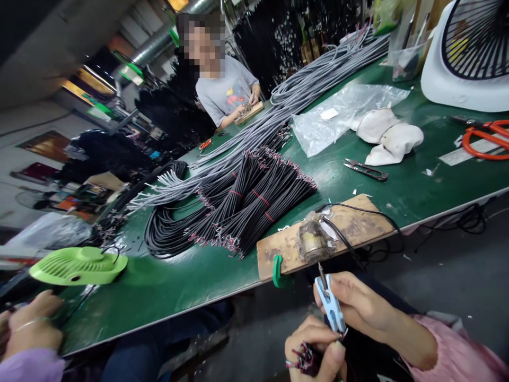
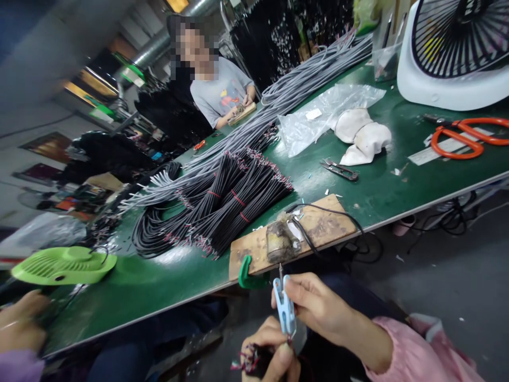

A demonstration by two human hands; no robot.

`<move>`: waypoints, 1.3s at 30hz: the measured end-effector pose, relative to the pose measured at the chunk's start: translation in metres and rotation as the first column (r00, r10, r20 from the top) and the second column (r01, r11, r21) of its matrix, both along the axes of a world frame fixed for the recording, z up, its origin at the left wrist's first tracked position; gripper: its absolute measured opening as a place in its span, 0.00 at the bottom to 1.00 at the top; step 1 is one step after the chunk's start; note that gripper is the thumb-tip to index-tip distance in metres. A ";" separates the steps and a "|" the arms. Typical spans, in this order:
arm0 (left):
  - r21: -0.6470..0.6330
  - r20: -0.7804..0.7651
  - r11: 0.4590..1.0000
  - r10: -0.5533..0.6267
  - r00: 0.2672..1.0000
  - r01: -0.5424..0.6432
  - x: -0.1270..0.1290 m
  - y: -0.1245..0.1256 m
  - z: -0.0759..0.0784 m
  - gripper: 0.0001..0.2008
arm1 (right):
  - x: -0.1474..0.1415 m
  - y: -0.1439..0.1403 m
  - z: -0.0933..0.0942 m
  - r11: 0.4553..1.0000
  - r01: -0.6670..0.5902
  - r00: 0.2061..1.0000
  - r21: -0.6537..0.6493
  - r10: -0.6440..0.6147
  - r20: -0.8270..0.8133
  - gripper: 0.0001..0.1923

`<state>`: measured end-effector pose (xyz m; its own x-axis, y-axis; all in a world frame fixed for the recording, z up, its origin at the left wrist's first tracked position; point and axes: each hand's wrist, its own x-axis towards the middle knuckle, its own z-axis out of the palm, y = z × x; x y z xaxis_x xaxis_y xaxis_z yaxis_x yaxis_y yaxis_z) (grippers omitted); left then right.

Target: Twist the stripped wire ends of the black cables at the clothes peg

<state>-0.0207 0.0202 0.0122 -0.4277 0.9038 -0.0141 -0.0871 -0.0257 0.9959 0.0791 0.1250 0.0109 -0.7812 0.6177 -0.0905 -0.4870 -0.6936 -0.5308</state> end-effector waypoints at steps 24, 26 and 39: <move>-0.047 -0.088 0.999 -0.022 0.996 0.018 0.000 -0.011 -0.006 0.12 | 0.033 -0.010 -0.021 0.943 -0.104 0.985 0.316 0.054 0.162 0.14; -0.029 -0.090 0.999 0.019 0.996 -0.021 0.001 -0.012 -0.006 0.11 | 0.036 -0.014 -0.013 0.923 -0.092 0.989 0.374 0.040 0.146 0.13; 0.086 -0.238 0.996 -0.015 0.971 0.037 -0.001 -0.012 0.003 0.04 | 0.039 0.002 0.000 0.789 0.013 0.878 0.614 -0.303 0.371 0.18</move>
